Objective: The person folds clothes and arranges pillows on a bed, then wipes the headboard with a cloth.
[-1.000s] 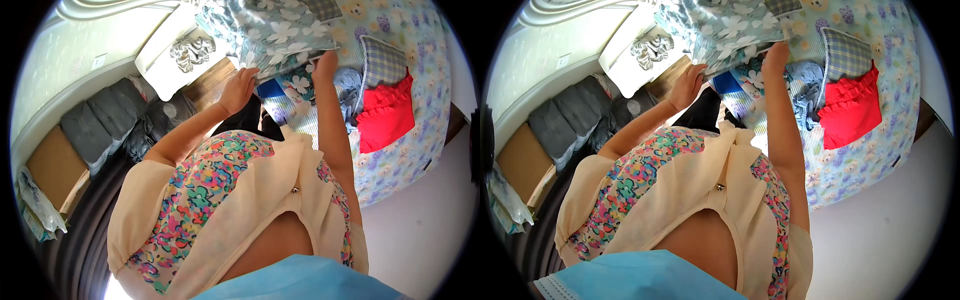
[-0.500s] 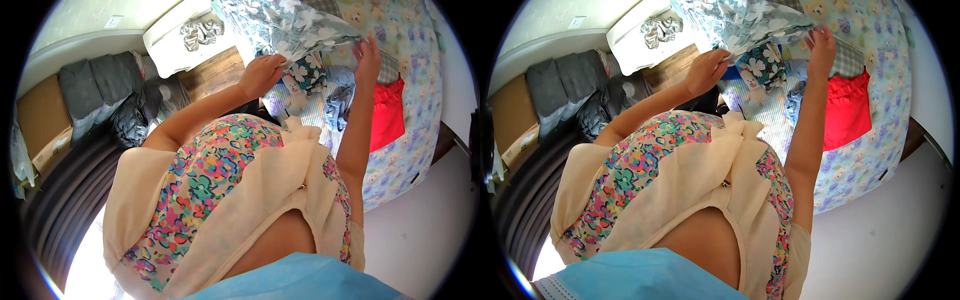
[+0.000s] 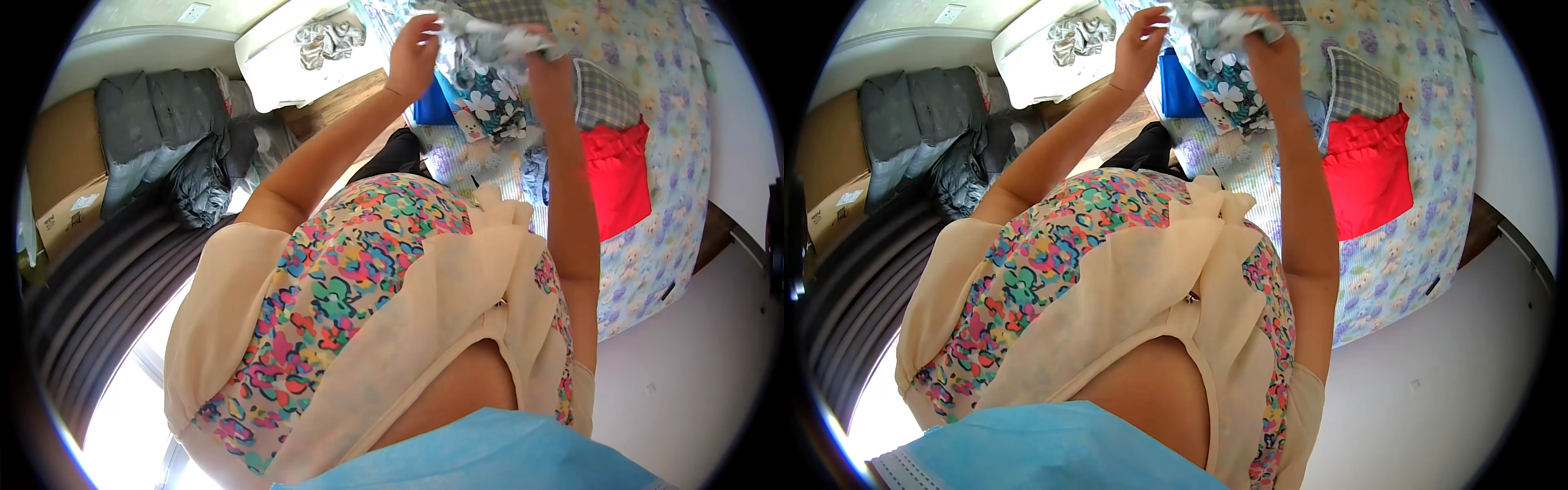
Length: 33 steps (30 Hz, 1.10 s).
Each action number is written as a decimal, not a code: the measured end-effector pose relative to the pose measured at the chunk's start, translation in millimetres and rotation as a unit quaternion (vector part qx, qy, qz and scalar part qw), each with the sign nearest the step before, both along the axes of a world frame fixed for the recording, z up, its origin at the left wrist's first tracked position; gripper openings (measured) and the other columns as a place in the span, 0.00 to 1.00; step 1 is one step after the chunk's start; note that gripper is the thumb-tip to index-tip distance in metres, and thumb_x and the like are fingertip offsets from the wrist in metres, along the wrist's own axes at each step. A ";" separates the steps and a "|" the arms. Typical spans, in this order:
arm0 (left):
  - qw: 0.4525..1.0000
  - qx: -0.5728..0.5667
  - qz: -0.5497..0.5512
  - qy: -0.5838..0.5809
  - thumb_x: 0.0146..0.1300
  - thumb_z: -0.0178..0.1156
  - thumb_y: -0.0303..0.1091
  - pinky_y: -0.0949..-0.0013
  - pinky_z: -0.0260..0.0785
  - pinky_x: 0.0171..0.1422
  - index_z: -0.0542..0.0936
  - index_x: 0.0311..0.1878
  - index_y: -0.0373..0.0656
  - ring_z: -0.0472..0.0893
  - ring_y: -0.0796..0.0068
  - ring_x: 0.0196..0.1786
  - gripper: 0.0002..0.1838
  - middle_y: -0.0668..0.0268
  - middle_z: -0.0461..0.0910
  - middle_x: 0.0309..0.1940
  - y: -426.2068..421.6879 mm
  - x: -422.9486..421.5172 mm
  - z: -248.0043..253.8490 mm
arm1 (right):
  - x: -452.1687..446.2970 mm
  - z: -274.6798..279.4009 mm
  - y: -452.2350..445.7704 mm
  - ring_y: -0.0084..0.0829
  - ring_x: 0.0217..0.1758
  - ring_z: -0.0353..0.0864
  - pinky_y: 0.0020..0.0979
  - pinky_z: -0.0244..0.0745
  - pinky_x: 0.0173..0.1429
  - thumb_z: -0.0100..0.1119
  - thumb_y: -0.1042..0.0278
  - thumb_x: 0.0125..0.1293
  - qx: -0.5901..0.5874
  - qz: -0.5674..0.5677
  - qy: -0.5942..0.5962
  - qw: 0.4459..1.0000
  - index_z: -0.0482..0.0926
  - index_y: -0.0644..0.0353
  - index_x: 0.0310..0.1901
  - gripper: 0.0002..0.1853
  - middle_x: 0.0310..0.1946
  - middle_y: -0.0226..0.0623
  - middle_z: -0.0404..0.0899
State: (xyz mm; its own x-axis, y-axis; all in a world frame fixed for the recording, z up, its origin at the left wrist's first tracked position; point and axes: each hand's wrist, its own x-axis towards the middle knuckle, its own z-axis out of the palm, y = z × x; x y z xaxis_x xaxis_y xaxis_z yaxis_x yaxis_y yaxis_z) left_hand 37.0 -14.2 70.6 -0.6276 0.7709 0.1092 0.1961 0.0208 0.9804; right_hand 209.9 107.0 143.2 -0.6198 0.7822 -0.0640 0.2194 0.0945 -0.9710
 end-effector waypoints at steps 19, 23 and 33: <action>0.959 0.047 0.014 -0.281 0.63 0.59 0.29 0.74 0.71 0.43 0.81 0.44 0.38 0.78 0.83 0.37 0.09 0.69 0.83 0.35 31.0 12.9 26.6 | -27.3 195.6 30.8 0.23 0.38 0.77 0.26 0.71 0.45 0.57 0.66 0.65 0.091 -0.174 0.270 0.943 0.81 0.65 0.43 0.11 0.35 0.31 0.81; 0.999 -0.006 -0.035 -0.008 0.64 0.55 0.32 0.76 0.68 0.40 0.82 0.44 0.41 0.75 0.83 0.34 0.10 0.70 0.83 0.30 39.5 -38.1 66.2 | 51.7 210.3 82.3 0.23 0.32 0.77 0.26 0.72 0.38 0.60 0.64 0.64 0.187 -0.276 0.112 0.936 0.81 0.65 0.43 0.13 0.31 0.31 0.81; 0.931 -0.056 -0.311 0.182 0.70 0.58 0.33 0.79 0.65 0.38 0.82 0.41 0.37 0.70 0.88 0.32 0.09 0.78 0.76 0.28 102.8 -93.7 241.7 | 169.2 229.9 143.2 0.23 0.51 0.77 0.24 0.69 0.55 0.57 0.63 0.69 0.323 -0.262 -0.024 0.909 0.79 0.56 0.58 0.18 0.52 0.33 0.79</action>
